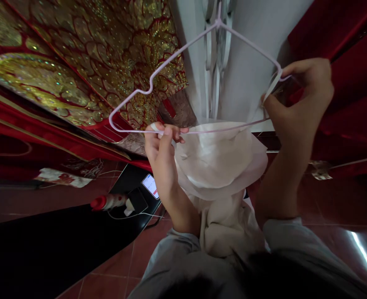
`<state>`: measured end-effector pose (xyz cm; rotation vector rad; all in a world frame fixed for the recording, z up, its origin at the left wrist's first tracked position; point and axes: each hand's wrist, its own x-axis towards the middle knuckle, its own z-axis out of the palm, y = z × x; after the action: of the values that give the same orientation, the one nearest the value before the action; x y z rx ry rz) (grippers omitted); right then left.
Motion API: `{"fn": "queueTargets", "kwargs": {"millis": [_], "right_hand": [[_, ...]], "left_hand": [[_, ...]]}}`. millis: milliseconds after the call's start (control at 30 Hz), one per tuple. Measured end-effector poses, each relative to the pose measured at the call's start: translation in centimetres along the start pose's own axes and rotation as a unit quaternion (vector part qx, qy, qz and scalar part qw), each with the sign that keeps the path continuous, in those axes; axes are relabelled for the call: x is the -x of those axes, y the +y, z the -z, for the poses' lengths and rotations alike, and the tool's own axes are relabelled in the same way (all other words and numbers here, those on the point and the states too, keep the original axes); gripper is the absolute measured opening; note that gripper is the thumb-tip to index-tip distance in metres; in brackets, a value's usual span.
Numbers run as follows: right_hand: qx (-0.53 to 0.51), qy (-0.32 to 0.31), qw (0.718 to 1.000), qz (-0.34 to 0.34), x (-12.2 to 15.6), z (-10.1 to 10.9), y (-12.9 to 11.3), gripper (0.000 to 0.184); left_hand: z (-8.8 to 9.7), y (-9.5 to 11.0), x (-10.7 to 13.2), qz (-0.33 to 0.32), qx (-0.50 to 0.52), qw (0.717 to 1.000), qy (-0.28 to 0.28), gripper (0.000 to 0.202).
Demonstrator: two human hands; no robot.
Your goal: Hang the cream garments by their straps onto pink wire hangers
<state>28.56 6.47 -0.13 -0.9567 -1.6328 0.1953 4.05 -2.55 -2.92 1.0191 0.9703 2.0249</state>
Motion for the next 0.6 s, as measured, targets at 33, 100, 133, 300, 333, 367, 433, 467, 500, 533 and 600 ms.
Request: {"fn": "queueTargets", "kwargs": {"millis": [33, 100, 133, 300, 333, 367, 433, 467, 500, 533, 600], "right_hand": [[-0.031, 0.103, 0.994, 0.034, 1.1, -0.7, -0.1, 0.021], [-0.103, 0.23, 0.965, 0.072, 3.8, -2.4, -0.4, 0.022], [-0.117, 0.227, 0.965, 0.058, 5.2, -3.2, -0.7, 0.023], [-0.133, -0.089, 0.986, -0.038, 8.4, -6.3, -2.8, 0.023], [-0.133, -0.115, 0.983, -0.056, 8.3, -6.5, -3.0, 0.021], [-0.134, -0.113, 0.982, -0.066, 8.1, -6.6, -3.1, 0.018], [-0.136, -0.078, 0.985, -0.067, 7.7, -6.4, -3.0, 0.012], [-0.14, -0.072, 0.985, -0.063, 7.6, -6.3, -2.9, 0.012], [-0.145, -0.075, 0.985, -0.06, 7.5, -6.2, -2.7, 0.014], [-0.148, -0.082, 0.984, -0.059, 7.5, -6.1, -2.6, 0.015], [-0.147, -0.091, 0.983, -0.065, 7.6, -6.0, -2.5, 0.016]], "left_hand": [[0.0, 0.0, 0.0, 0.003, -0.002, 1.0, 0.001, 0.041], [-0.1, 0.0, 0.1, 0.009, -0.01, 1.0, 0.001, 0.041], [-0.1, 0.0, 0.1, 0.01, -0.015, 1.0, 0.001, 0.041], [0.4, -0.4, -0.2, -0.001, -0.034, 0.999, -0.005, 0.043], [0.5, -0.6, -0.3, 0.003, -0.031, 0.999, -0.009, 0.043], [0.7, -0.7, -0.2, 0.01, -0.027, 0.999, -0.014, 0.042], [1.1, -0.9, -0.1, 0.031, -0.022, 0.999, -0.028, 0.038], [1.3, -1.0, -0.1, 0.042, -0.027, 0.998, -0.036, 0.036], [1.6, -1.2, 0.0, 0.049, -0.034, 0.997, -0.04, 0.033], [2.0, -1.3, 0.0, 0.047, -0.043, 0.997, -0.035, 0.029], [3.0, -1.8, -0.2, 0.008, -0.055, 0.998, 0.006, 0.013]]}}
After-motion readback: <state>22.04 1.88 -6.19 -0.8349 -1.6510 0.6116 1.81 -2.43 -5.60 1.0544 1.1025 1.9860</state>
